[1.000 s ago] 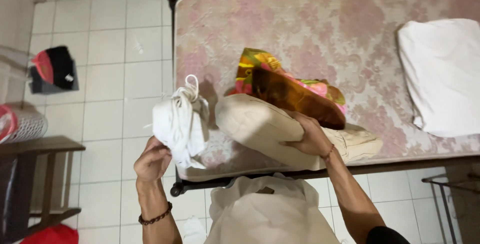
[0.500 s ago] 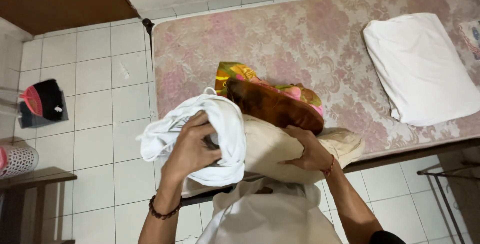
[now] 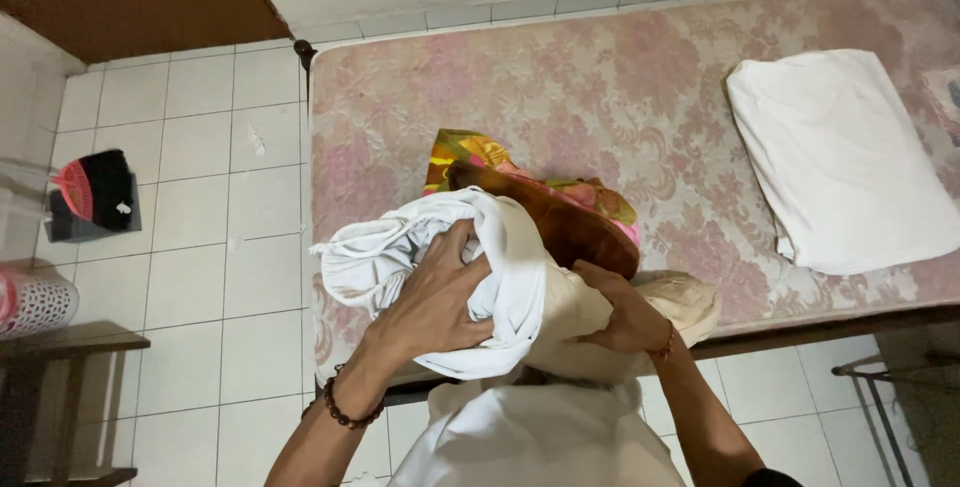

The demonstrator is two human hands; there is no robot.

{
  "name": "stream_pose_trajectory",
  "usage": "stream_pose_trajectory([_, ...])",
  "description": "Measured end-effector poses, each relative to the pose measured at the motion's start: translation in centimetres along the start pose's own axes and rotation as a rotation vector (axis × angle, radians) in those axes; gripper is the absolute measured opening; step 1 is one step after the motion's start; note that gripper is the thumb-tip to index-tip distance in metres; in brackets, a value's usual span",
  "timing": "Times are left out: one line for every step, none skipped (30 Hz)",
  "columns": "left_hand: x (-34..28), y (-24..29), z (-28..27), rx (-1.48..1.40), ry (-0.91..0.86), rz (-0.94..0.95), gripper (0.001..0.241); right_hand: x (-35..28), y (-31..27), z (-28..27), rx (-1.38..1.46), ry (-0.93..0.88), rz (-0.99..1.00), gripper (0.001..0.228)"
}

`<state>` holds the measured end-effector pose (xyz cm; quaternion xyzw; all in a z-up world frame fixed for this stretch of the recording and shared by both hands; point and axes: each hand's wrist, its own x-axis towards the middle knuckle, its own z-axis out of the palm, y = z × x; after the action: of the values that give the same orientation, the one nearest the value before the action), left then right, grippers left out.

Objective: The person inserts a pillow into a white drawstring pillowcase on a bed, gathers the fabric at the open end, pulls the drawstring tight, and ties it closed. They then lift and reposition the covered pillow on the bed.

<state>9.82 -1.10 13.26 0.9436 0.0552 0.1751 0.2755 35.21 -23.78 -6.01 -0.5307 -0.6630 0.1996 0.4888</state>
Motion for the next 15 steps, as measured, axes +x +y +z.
stream_pose_trajectory([0.0, 0.2, 0.3, 0.006, -0.018, -0.031, 0.065, -0.2, -0.2, -0.2, -0.028, -0.049, 0.136, 0.105])
stream_pose_trajectory([0.0, 0.4, 0.4, 0.007, -0.018, -0.031, 0.065, 1.2, -1.8, -0.8, -0.028, -0.048, 0.135, 0.105])
stream_pose_trajectory([0.0, 0.7, 0.5, -0.02, -0.02, -0.061, 0.063, 2.5, -3.5, -1.3, -0.047, -0.111, 0.203, 0.103])
stream_pose_trajectory([0.0, 0.9, 0.7, -0.047, -0.023, -0.091, 0.062, 3.8, -5.2, -1.9, -0.066, -0.174, 0.271, 0.101])
stream_pose_trajectory([0.1, 1.2, 0.6, -0.047, -0.024, -0.088, 0.062, 4.8, -5.8, -2.6, -0.067, -0.172, 0.272, 0.101])
stream_pose_trajectory([0.3, 1.5, 0.5, -0.055, -0.011, -0.092, 0.06, 5.8, -6.3, -3.3, 0.101, -0.152, 0.232, 0.08])
stream_pose_trajectory([0.3, 1.8, 0.5, -0.064, -0.001, -0.095, 0.058, 6.5, -6.8, -4.0, 0.267, -0.13, 0.192, 0.066])
stream_pose_trajectory([0.3, 2.0, 0.7, -0.067, -0.004, -0.092, 0.058, 8.2, -8.5, -3.9, 0.266, -0.126, 0.194, 0.066])
stream_pose_trajectory([0.4, 2.2, 0.7, -0.07, -0.007, -0.095, 0.053, 10.1, -10.2, -3.8, 0.348, -0.079, 0.223, 0.062])
stream_pose_trajectory([0.5, 2.3, 0.7, -0.074, -0.01, -0.097, 0.049, 12.0, -11.8, -3.6, 0.43, -0.031, 0.251, 0.062])
stream_pose_trajectory([0.5, 2.7, 0.7, -0.075, -0.012, -0.097, 0.049, 12.3, -11.9, -2.7, 0.431, -0.03, 0.253, 0.062])
stream_pose_trajectory([0.5, 3.0, 0.6, -0.071, -0.022, -0.104, 0.048, 12.6, -11.9, -1.8, 0.394, 0.015, 0.374, 0.048])
stream_pose_trajectory([0.5, 3.2, 0.4, -0.066, -0.03, -0.112, 0.047, 13.1, -11.9, -0.9, 0.358, 0.056, 0.493, 0.038])
stream_pose_trajectory([0.4, 3.3, 0.5, -0.065, -0.031, -0.115, 0.047, 13.9, -13.0, -0.9, 0.36, 0.055, 0.493, 0.038])
stream_pose_trajectory([0.2, 3.4, 0.5, -0.062, -0.011, -0.115, 0.05, 14.7, -14.0, -0.9, 0.439, 0.094, 0.492, 0.037])
